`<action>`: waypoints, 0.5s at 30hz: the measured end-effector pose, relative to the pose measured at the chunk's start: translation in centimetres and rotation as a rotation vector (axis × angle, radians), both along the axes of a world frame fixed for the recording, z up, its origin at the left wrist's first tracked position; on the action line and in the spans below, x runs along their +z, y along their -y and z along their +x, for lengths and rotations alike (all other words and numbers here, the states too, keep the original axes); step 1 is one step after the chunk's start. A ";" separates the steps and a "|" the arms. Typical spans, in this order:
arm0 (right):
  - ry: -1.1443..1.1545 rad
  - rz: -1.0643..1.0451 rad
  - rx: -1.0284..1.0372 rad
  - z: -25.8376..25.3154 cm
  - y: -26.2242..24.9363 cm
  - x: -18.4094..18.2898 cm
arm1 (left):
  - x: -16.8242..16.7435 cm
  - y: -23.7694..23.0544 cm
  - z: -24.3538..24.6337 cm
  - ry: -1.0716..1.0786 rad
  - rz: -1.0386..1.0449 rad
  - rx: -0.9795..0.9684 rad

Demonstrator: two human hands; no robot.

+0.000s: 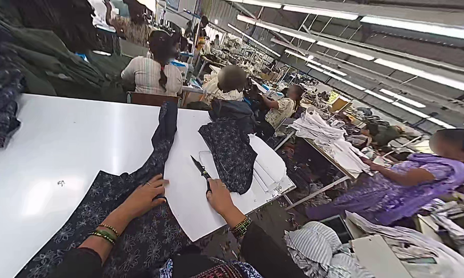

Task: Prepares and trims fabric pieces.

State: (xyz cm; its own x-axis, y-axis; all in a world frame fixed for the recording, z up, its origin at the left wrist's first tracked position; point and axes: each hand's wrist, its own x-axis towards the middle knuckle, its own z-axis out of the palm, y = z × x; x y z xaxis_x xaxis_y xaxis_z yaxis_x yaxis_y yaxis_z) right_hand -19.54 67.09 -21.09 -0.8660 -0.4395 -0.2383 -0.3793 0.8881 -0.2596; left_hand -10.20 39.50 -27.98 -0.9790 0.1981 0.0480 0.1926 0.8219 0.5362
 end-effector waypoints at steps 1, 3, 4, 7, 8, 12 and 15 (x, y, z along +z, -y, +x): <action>-0.016 -0.158 0.074 0.7 0.2 -0.4 | 0.4 -0.4 -0.9 -0.006 0.002 -0.091; 0.167 -0.527 0.250 3.5 1.3 -1.3 | 3.6 -1.8 -2.0 0.012 -0.031 -0.138; 0.334 -0.623 0.350 4.9 1.6 -1.6 | 6.1 -2.3 -2.0 -0.014 -0.035 -0.117; 0.439 -0.358 0.682 5.8 -0.9 -0.7 | 13.7 -1.0 1.3 -0.352 -0.054 -0.028; 0.360 -0.196 0.675 4.7 -2.4 0.8 | 15.5 0.4 3.4 -0.502 -0.120 -0.007; 0.016 0.022 0.285 -2.4 -8.4 10.7 | 21.8 4.1 15.1 -0.519 -0.423 0.072; -0.266 -0.267 0.119 -3.2 -10.5 18.3 | 26.8 1.3 23.8 -0.250 -0.291 0.116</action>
State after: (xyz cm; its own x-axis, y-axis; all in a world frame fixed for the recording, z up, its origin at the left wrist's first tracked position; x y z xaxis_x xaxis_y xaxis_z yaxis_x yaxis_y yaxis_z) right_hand -22.69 77.56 -2.83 -0.8215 -0.5567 0.1236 -0.5605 0.7485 -0.3544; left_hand 13.64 38.17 -1.22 -0.9610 0.1272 0.2456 0.1845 0.9564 0.2263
